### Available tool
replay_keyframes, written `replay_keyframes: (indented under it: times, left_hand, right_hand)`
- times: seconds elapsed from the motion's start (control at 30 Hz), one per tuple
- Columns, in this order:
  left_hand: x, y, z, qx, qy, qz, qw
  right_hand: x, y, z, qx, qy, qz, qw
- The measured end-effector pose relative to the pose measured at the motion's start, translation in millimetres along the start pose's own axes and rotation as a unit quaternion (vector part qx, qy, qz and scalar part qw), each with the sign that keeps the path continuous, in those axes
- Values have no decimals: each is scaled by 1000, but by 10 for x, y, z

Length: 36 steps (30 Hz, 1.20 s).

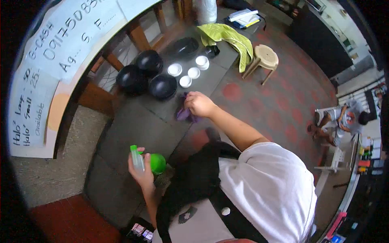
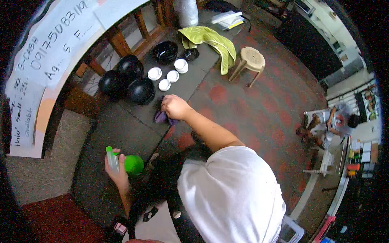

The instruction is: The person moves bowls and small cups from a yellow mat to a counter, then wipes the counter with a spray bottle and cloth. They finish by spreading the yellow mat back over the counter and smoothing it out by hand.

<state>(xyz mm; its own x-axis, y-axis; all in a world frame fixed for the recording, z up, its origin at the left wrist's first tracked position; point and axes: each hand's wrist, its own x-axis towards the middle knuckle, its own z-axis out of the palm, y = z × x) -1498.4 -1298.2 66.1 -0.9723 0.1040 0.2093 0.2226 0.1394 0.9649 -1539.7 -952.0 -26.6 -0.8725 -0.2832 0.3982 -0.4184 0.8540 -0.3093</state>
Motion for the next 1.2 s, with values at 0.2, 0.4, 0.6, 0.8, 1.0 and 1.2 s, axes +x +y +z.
replay_keyframes:
  times: [0.2, 0.4, 0.6, 0.8, 1.0, 1.2]
  left_hand:
    - [441, -303, 1317, 8, 49, 73, 996]
    - [834, -661, 1995, -10, 176, 114, 978]
    - [1038, -806, 2000, 40, 214, 107, 970]
    - [685, -494, 1854, 267, 138, 76, 951]
    - [139, -206, 1937, 289, 309, 218, 880]
    - [510, 307, 3036, 161, -250, 239, 924]
  right_hand:
    - [-161, 894, -395, 31, 23, -60, 997]
    - [-181, 2412, -1042, 2, 175, 158, 972]
    - [-371, 3917, -1170, -222, 244, 355, 875]
    - [-371, 4158, -1323, -19, 201, 501, 841]
    - [-614, 3683, -1959, 311, 313, 378, 814]
    - [-970, 1981, -2327, 350, 182, 340, 854]
